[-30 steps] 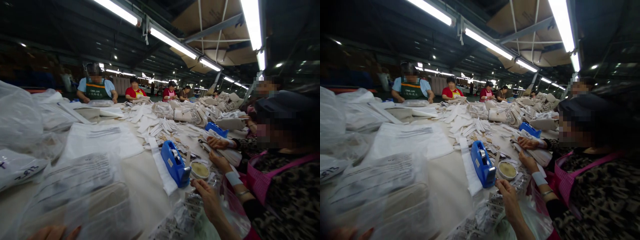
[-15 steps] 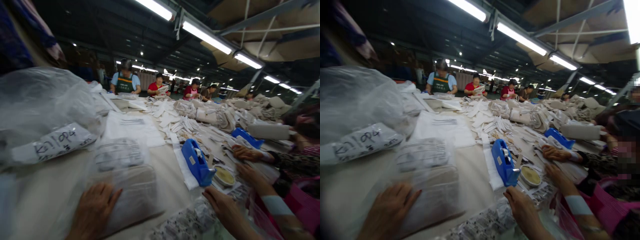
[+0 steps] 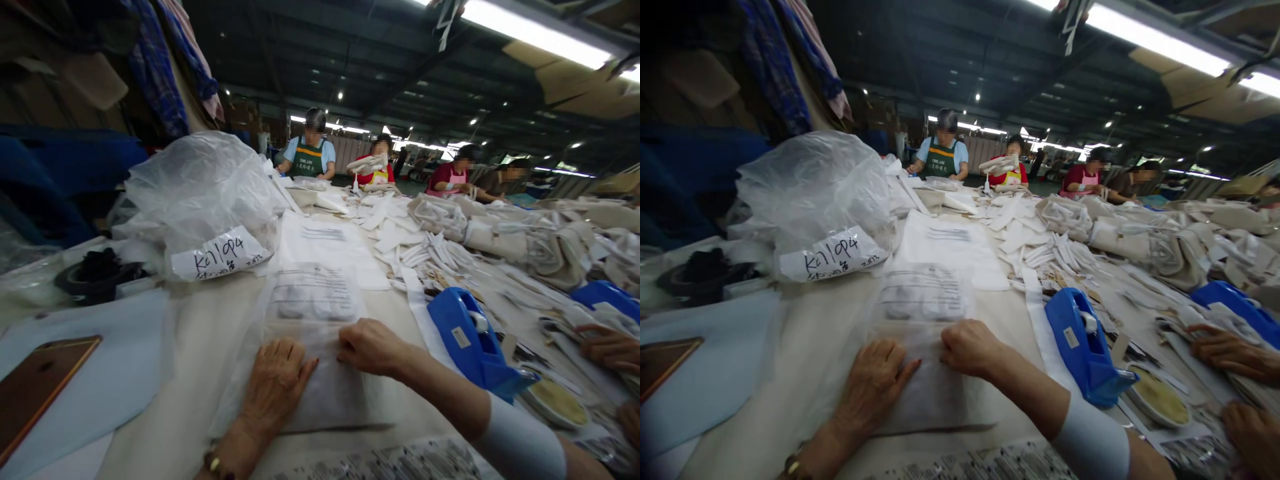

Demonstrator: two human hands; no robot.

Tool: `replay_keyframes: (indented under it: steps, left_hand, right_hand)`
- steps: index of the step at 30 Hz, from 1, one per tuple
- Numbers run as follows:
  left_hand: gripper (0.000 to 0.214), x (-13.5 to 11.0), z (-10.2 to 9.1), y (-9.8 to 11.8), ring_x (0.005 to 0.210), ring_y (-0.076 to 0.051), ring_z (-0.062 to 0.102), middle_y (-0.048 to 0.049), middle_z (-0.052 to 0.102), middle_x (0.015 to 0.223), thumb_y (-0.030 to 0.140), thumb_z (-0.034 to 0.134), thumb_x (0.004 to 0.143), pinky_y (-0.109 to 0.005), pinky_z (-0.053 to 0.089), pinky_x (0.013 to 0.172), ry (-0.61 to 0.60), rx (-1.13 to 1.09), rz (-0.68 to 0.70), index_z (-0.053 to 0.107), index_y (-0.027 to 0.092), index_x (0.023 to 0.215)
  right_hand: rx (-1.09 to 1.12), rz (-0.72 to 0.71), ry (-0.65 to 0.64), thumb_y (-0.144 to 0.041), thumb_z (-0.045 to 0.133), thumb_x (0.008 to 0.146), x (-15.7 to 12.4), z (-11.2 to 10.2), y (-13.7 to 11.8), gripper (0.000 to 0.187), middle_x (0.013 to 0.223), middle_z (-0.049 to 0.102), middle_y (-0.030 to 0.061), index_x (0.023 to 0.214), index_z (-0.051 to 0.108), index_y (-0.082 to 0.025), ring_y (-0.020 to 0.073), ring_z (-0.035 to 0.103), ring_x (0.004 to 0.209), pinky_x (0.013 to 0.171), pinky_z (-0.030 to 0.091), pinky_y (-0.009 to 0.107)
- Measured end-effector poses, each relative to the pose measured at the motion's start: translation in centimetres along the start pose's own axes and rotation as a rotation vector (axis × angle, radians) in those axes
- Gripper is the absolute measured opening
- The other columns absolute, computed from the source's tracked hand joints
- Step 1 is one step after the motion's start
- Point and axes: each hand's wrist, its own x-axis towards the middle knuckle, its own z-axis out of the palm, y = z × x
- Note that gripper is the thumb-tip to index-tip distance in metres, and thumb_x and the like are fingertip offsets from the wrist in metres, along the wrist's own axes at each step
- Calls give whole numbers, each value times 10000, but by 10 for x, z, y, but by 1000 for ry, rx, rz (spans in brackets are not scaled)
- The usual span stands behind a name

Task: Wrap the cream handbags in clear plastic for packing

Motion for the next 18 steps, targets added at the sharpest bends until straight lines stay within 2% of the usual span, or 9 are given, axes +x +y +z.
replay_keyframes:
  steps: [4,5,7,9,11,12,15,17,18]
  left_hand:
    - [164,-1,1,0,725,-236,457,-26,504,738,302,550,861,-357,332,666,-19,-12,-31,489,211,739]
    - [163,-1,1,0,723,-237,459,-26,506,736,304,555,858,-359,334,663,-21,-15,-36,492,211,740]
    - [161,0,3,1,722,-239,467,-26,512,734,305,559,856,-364,344,662,-23,-23,-42,496,211,741]
    - [160,2,4,2,722,-240,478,-29,521,736,303,550,859,-368,358,659,-21,-32,-46,499,210,740]
    - [154,5,2,4,717,-242,489,-33,532,735,289,533,867,-373,376,655,-18,-39,-52,503,208,739]
    - [148,6,0,4,711,-240,494,-35,536,731,272,520,871,-373,386,651,-18,-42,-53,506,206,739]
    - [130,3,-11,-1,735,-215,529,-41,575,774,184,458,880,-348,427,667,-19,-63,-10,526,200,770]
    - [140,-7,-20,-11,914,-214,560,-69,615,968,165,427,885,-351,447,790,19,-66,21,556,193,930]
    - [187,-14,-23,-18,1031,-226,542,-88,603,1089,197,430,888,-372,433,868,52,-66,-24,544,191,1037]
  right_hand:
    - [13,270,95,-476,723,646,-2,-3,10,398,797,704,125,856,661,-144,271,655,735,564,409,288]
    - [10,334,118,-509,712,652,-7,-2,12,457,795,699,135,895,647,-128,284,654,733,562,416,301]
    - [-3,402,216,-471,616,774,-18,9,11,373,769,689,122,910,630,-124,270,651,727,582,436,318]
    - [-33,300,430,-312,455,905,-30,33,2,245,797,690,97,895,634,-145,224,651,765,664,468,322]
    - [-112,10,683,-245,392,930,-39,66,-12,274,989,690,113,1015,630,-139,222,635,937,813,481,354]
    - [-179,-135,738,-269,419,922,-43,82,-19,317,1138,649,135,1146,584,-117,253,586,1074,896,461,400]
    - [-320,-263,742,-371,533,864,-48,116,-31,580,1359,486,176,1336,422,-54,329,419,1271,972,423,498]
    - [-329,-242,722,-368,558,850,-47,124,-31,626,1391,447,169,1368,381,-64,331,386,1297,980,420,520]
    - [-312,-243,715,-352,561,850,-47,125,-29,629,1402,434,161,1380,365,-77,325,372,1309,992,410,527]
